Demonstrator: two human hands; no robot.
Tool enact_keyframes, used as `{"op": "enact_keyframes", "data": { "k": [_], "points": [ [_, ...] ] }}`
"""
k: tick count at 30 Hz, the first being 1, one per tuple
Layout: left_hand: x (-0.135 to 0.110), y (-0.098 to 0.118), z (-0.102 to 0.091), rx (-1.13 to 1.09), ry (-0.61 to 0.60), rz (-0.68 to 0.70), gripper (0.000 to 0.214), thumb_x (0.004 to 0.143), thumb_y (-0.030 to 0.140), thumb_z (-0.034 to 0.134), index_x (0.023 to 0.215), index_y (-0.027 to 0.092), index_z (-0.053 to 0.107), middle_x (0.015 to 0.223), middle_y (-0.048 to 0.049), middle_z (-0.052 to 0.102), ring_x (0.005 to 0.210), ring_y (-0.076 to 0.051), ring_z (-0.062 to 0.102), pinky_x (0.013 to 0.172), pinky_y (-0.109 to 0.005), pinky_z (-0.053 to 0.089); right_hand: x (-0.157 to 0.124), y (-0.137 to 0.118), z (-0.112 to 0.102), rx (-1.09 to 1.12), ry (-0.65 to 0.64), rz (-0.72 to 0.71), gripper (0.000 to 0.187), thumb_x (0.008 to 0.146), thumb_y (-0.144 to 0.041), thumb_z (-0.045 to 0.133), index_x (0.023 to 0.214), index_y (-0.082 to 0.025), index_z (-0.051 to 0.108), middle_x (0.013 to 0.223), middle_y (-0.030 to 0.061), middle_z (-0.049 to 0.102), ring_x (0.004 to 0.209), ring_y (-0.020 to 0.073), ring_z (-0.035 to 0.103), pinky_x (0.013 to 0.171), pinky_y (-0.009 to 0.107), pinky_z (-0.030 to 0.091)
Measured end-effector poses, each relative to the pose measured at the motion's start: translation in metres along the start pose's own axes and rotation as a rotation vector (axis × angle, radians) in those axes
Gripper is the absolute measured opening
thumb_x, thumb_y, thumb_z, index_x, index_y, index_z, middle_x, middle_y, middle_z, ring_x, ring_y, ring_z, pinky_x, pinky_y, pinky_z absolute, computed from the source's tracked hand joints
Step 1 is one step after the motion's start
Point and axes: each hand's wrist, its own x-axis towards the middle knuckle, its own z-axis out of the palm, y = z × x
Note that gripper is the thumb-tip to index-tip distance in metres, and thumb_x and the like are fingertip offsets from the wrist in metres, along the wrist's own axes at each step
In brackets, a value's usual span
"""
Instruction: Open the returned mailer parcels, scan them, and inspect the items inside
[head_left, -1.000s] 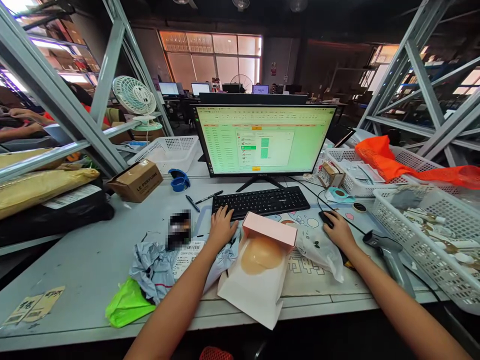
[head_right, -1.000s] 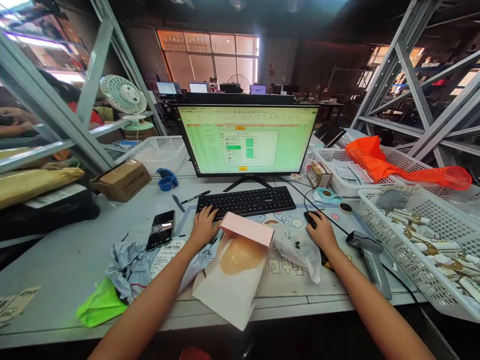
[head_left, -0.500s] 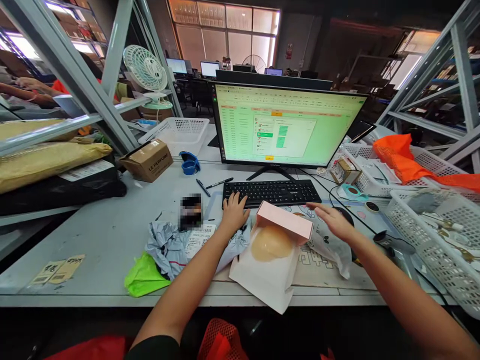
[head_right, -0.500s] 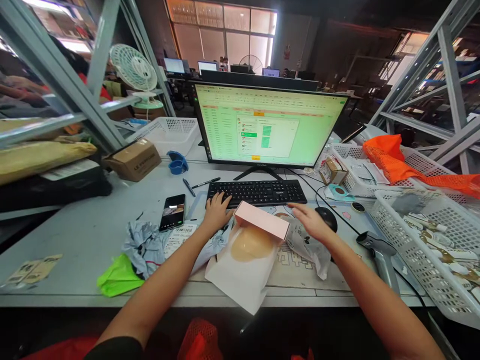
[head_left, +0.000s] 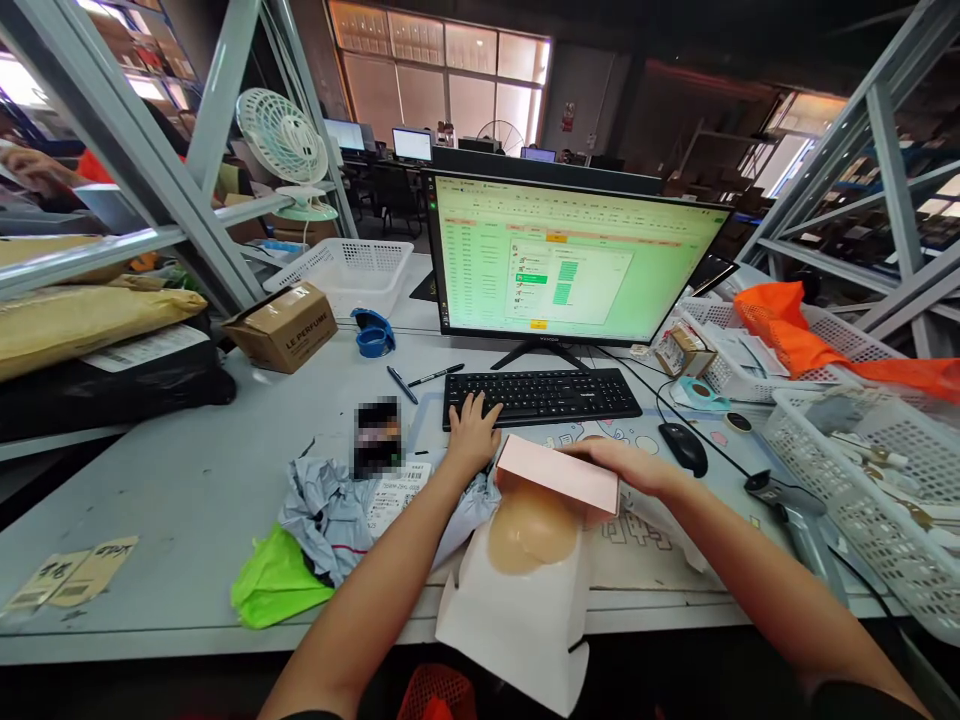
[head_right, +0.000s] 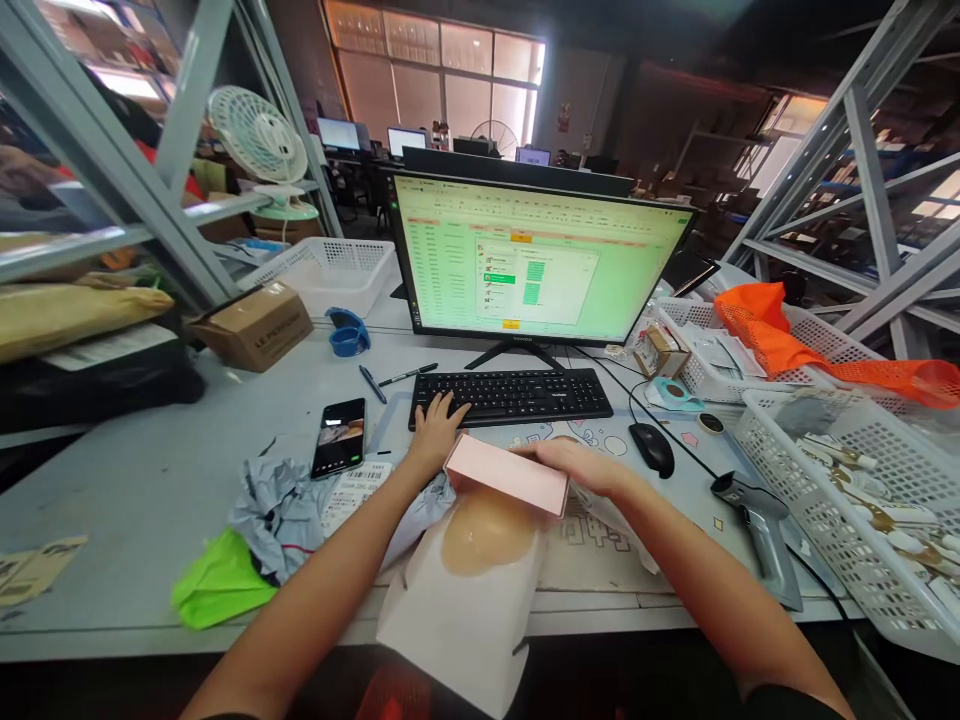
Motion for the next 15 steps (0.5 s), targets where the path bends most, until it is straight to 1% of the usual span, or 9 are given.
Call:
{"op": "enact_keyframes", "data": {
  "k": [1, 2, 3, 5, 6, 7, 9, 12, 15],
  "points": [
    [0.0, 0.0, 0.0, -0.002, 0.006, -0.005, 0.054, 0.094, 0.028, 0.055, 0.148, 0.024, 0.055, 0.163, -0.0163, 0.039, 0.153, -0.039, 0.03, 0.12, -0.068, 0.028, 0.014, 0.007, -0.003, -0.065, 0.085, 0.007, 0.065, 0.107, -0.055, 0.02, 0.139, -0.018, 0.064, 0.13, 0.0127, 0.071, 0.116, 0.0257, 0.069, 0.1, 0.044, 0.055],
    [-0.001, -0.001, -0.001, -0.003, 0.012, -0.011, 0.055, 0.094, 0.029, 0.055, 0.148, 0.021, 0.054, 0.163, -0.0176, 0.039, 0.153, -0.039, 0.03, 0.12, -0.067, 0.028, 0.029, 0.015, -0.005, -0.155, 0.182, 0.02, 0.066, 0.108, -0.048, 0.014, 0.135, -0.016, 0.066, 0.123, 0.014, 0.073, 0.11, 0.0247, 0.071, 0.095, 0.043, 0.057],
    [-0.001, -0.002, -0.001, -0.005, 0.019, -0.019, 0.056, 0.094, 0.03, 0.056, 0.148, 0.019, 0.054, 0.162, -0.0188, 0.04, 0.153, -0.039, 0.031, 0.121, -0.066, 0.028, 0.047, 0.022, -0.005, -0.257, 0.272, 0.036, 0.064, 0.108, -0.043, 0.016, 0.131, -0.014, 0.068, 0.118, 0.015, 0.074, 0.106, 0.0246, 0.072, 0.094, 0.043, 0.057],
    [-0.002, -0.003, -0.002, -0.008, 0.031, -0.036, 0.058, 0.093, 0.032, 0.056, 0.148, 0.014, 0.053, 0.161, -0.0204, 0.041, 0.152, -0.039, 0.032, 0.122, -0.064, 0.028, 0.082, 0.035, 0.001, -0.439, 0.377, 0.046, 0.048, 0.104, -0.035, 0.034, 0.125, -0.013, 0.071, 0.121, 0.0164, 0.073, 0.113, 0.0262, 0.069, 0.101, 0.045, 0.053],
    [-0.003, -0.004, -0.002, -0.008, 0.036, -0.043, 0.059, 0.093, 0.033, 0.057, 0.148, 0.012, 0.052, 0.16, -0.0209, 0.042, 0.152, -0.039, 0.033, 0.122, -0.063, 0.028, 0.098, 0.041, 0.007, -0.492, 0.395, 0.033, 0.04, 0.1, -0.031, 0.045, 0.124, -0.013, 0.072, 0.126, 0.0169, 0.07, 0.12, 0.0275, 0.065, 0.107, 0.046, 0.049],
    [-0.003, -0.005, -0.002, -0.009, 0.039, -0.048, 0.06, 0.093, 0.034, 0.057, 0.148, 0.011, 0.052, 0.16, -0.021, 0.042, 0.151, -0.038, 0.034, 0.123, -0.062, 0.028, 0.111, 0.045, 0.014, -0.527, 0.4, 0.015, 0.038, 0.097, -0.028, 0.053, 0.127, -0.013, 0.071, 0.134, 0.0173, 0.066, 0.127, 0.0287, 0.06, 0.112, 0.047, 0.044],
    [-0.003, -0.007, -0.001, -0.01, 0.045, -0.053, 0.061, 0.093, 0.036, 0.057, 0.148, 0.011, 0.052, 0.159, -0.0205, 0.043, 0.151, -0.037, 0.035, 0.123, -0.06, 0.029, 0.13, 0.052, 0.028, -0.603, 0.41, -0.011, 0.043, 0.093, -0.024, 0.06, 0.135, -0.015, 0.066, 0.145, 0.0177, 0.057, 0.138, 0.0307, 0.05, 0.117, 0.05, 0.037],
    [-0.002, -0.008, 0.001, -0.013, 0.049, -0.054, 0.06, 0.093, 0.036, 0.057, 0.147, 0.012, 0.052, 0.159, -0.0191, 0.044, 0.151, -0.036, 0.034, 0.123, -0.059, 0.029, 0.141, 0.06, 0.043, -0.693, 0.428, -0.019, 0.043, 0.095, -0.029, 0.061, 0.136, -0.017, 0.065, 0.152, 0.0188, 0.05, 0.144, 0.0342, 0.042, 0.115, 0.055, 0.034],
    [-0.003, -0.008, 0.001, -0.019, 0.048, -0.053, 0.059, 0.093, 0.037, 0.057, 0.147, 0.013, 0.052, 0.16, -0.0188, 0.043, 0.151, -0.037, 0.034, 0.123, -0.059, 0.028, 0.144, 0.066, 0.048, -0.749, 0.443, -0.023, 0.038, 0.097, -0.034, 0.06, 0.13, -0.018, 0.069, 0.155, 0.0174, 0.048, 0.147, 0.0351, 0.036, 0.115, 0.055, 0.032]
  ]
}}
